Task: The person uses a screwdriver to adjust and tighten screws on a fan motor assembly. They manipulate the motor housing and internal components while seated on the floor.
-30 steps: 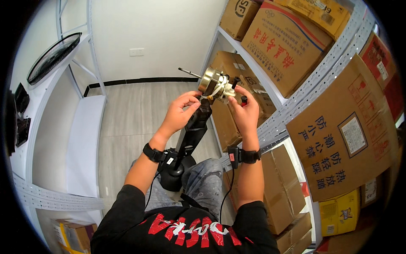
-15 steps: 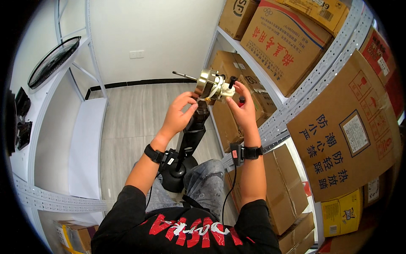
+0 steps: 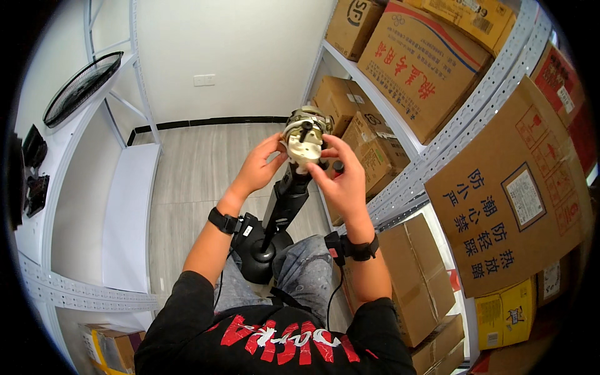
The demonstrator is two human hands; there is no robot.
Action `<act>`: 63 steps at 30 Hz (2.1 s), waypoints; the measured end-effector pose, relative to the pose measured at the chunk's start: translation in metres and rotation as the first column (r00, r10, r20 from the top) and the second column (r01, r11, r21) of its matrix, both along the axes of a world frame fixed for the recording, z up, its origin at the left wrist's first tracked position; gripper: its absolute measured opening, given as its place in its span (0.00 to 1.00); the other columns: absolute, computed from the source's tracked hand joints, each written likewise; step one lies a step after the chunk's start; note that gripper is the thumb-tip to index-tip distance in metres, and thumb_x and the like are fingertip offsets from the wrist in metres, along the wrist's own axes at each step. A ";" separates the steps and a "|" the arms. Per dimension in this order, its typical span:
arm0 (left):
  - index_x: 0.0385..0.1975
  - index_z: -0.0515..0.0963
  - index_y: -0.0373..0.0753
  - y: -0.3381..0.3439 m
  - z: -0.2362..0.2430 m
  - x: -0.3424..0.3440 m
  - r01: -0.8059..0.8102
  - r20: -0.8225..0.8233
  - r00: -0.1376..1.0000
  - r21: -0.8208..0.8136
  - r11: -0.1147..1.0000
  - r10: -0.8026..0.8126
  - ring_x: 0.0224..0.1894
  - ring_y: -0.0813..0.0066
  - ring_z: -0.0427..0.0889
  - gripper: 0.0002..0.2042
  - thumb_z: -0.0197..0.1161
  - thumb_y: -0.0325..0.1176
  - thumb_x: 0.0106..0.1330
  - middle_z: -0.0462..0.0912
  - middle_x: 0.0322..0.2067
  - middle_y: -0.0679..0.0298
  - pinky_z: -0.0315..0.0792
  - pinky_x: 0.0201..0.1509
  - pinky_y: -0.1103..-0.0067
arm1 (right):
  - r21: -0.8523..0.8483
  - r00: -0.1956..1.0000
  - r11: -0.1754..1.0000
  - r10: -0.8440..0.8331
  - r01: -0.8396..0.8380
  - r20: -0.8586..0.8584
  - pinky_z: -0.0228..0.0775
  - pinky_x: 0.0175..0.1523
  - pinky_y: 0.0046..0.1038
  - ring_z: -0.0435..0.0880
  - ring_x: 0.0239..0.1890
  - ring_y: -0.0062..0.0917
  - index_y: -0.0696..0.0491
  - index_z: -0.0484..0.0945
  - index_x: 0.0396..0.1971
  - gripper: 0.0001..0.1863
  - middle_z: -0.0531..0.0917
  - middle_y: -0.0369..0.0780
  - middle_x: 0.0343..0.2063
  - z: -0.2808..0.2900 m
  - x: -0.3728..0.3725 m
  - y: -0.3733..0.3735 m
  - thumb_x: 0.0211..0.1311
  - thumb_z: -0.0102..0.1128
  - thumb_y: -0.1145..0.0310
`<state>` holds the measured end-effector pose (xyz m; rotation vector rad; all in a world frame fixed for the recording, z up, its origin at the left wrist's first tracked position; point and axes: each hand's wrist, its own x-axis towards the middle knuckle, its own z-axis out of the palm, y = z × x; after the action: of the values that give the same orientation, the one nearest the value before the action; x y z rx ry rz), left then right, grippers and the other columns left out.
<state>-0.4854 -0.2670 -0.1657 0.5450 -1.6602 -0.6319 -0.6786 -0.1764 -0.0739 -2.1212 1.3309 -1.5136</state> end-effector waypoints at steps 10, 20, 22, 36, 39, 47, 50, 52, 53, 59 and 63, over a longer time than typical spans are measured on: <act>0.63 0.70 0.36 -0.017 -0.003 0.010 0.340 -0.153 0.938 0.239 0.910 -0.310 0.54 0.76 0.77 0.18 0.53 0.26 0.75 0.80 0.51 0.65 0.69 0.62 0.76 | -0.027 0.931 0.997 -0.057 0.072 0.361 0.71 0.42 0.19 0.79 0.40 0.15 0.57 0.82 0.47 0.13 0.84 0.35 0.36 -0.012 -0.041 -0.043 0.62 0.62 0.76; 0.63 0.70 0.34 -0.013 0.010 0.014 0.249 -0.068 0.968 0.329 0.911 -0.240 0.58 0.76 0.75 0.18 0.53 0.27 0.75 0.79 0.55 0.63 0.68 0.63 0.77 | 0.551 0.868 0.688 0.252 -0.472 0.428 0.51 0.21 0.15 0.64 0.19 0.07 0.56 0.80 0.50 0.17 0.84 0.31 0.37 -0.012 -0.035 -0.096 0.61 0.62 0.77; 0.63 0.69 0.34 -0.012 0.009 0.010 0.227 -0.061 0.974 0.333 0.915 -0.220 0.58 0.76 0.74 0.18 0.53 0.27 0.75 0.78 0.55 0.63 0.67 0.63 0.78 | 0.534 0.845 0.677 0.270 -0.507 0.461 0.50 0.21 0.16 0.64 0.18 0.07 0.56 0.80 0.50 0.17 0.84 0.31 0.39 -0.012 -0.042 -0.093 0.60 0.62 0.77; 0.53 0.77 0.34 -0.005 -0.007 0.019 -0.103 0.181 0.982 0.242 0.965 0.059 0.52 0.73 0.78 0.13 0.52 0.25 0.73 0.81 0.51 0.63 0.71 0.58 0.75 | 0.542 0.886 0.704 0.404 -0.459 0.227 0.57 0.11 0.24 0.67 0.13 0.15 0.53 0.77 0.44 0.13 0.75 0.30 0.21 -0.022 -0.035 -0.108 0.59 0.62 0.70; 0.52 0.77 0.33 0.003 0.005 0.001 -0.154 0.248 0.961 0.101 0.983 0.125 0.51 0.71 0.79 0.13 0.52 0.23 0.71 0.81 0.50 0.61 0.71 0.58 0.74 | 0.096 0.798 0.804 0.554 -0.586 0.237 0.57 0.12 0.24 0.67 0.12 0.16 0.53 0.77 0.43 0.11 0.75 0.31 0.20 -0.066 -0.031 -0.149 0.59 0.61 0.71; 0.50 0.79 0.34 0.015 -0.015 0.016 -0.254 0.224 0.941 -0.024 0.967 0.253 0.50 0.70 0.80 0.13 0.54 0.20 0.68 0.83 0.48 0.61 0.72 0.56 0.76 | 0.532 0.845 0.658 0.443 -0.533 0.299 0.57 0.12 0.22 0.67 0.15 0.15 0.51 0.76 0.51 0.17 0.77 0.33 0.24 -0.021 -0.026 -0.099 0.61 0.58 0.73; 0.48 0.78 0.33 0.005 -0.017 0.013 -0.254 0.100 0.963 0.042 0.966 0.249 0.48 0.73 0.80 0.13 0.55 0.18 0.65 0.83 0.45 0.63 0.71 0.55 0.79 | 0.494 0.843 0.683 0.441 -0.537 0.307 0.57 0.11 0.22 0.65 0.13 0.14 0.50 0.74 0.56 0.21 0.75 0.32 0.20 -0.020 -0.031 -0.094 0.61 0.57 0.73; 0.47 0.76 0.34 0.004 -0.010 0.009 -0.147 -0.056 0.987 0.063 0.987 0.150 0.49 0.76 0.77 0.09 0.57 0.22 0.69 0.79 0.48 0.64 0.70 0.56 0.79 | 0.458 0.841 0.707 0.418 -0.539 0.344 0.58 0.15 0.23 0.66 0.15 0.15 0.49 0.73 0.59 0.24 0.75 0.33 0.23 -0.023 -0.030 -0.092 0.61 0.58 0.72; 0.45 0.76 0.34 0.003 -0.004 0.009 -0.064 -0.145 0.987 0.030 0.998 0.068 0.49 0.77 0.76 0.07 0.57 0.23 0.71 0.78 0.49 0.63 0.69 0.56 0.80 | 0.503 0.858 0.697 0.378 -0.511 0.347 0.60 0.18 0.23 0.67 0.19 0.15 0.50 0.73 0.60 0.25 0.77 0.34 0.28 -0.016 -0.029 -0.084 0.61 0.59 0.73; 0.38 0.76 0.35 0.002 0.004 0.010 -0.081 -0.097 0.993 -0.081 0.993 0.073 0.50 0.70 0.76 0.03 0.61 0.23 0.68 0.77 0.46 0.62 0.69 0.57 0.76 | 0.269 0.942 0.926 0.188 -0.264 0.279 0.73 0.41 0.25 0.79 0.36 0.21 0.54 0.77 0.56 0.22 0.85 0.39 0.45 -0.035 -0.038 -0.084 0.60 0.61 0.74; 0.38 0.76 0.36 0.016 0.005 0.008 -0.153 -0.063 0.987 -0.143 0.978 0.145 0.48 0.64 0.77 0.03 0.61 0.23 0.67 0.78 0.44 0.60 0.70 0.55 0.74 | 0.172 0.983 0.982 0.047 -0.078 0.176 0.74 0.42 0.25 0.83 0.41 0.25 0.54 0.79 0.56 0.22 0.86 0.40 0.44 -0.012 -0.020 -0.045 0.60 0.60 0.69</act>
<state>-0.4770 -0.2512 -0.1605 0.5354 -1.5854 -0.4070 -0.6987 -0.2210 -0.0861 -1.8616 1.2754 -1.4554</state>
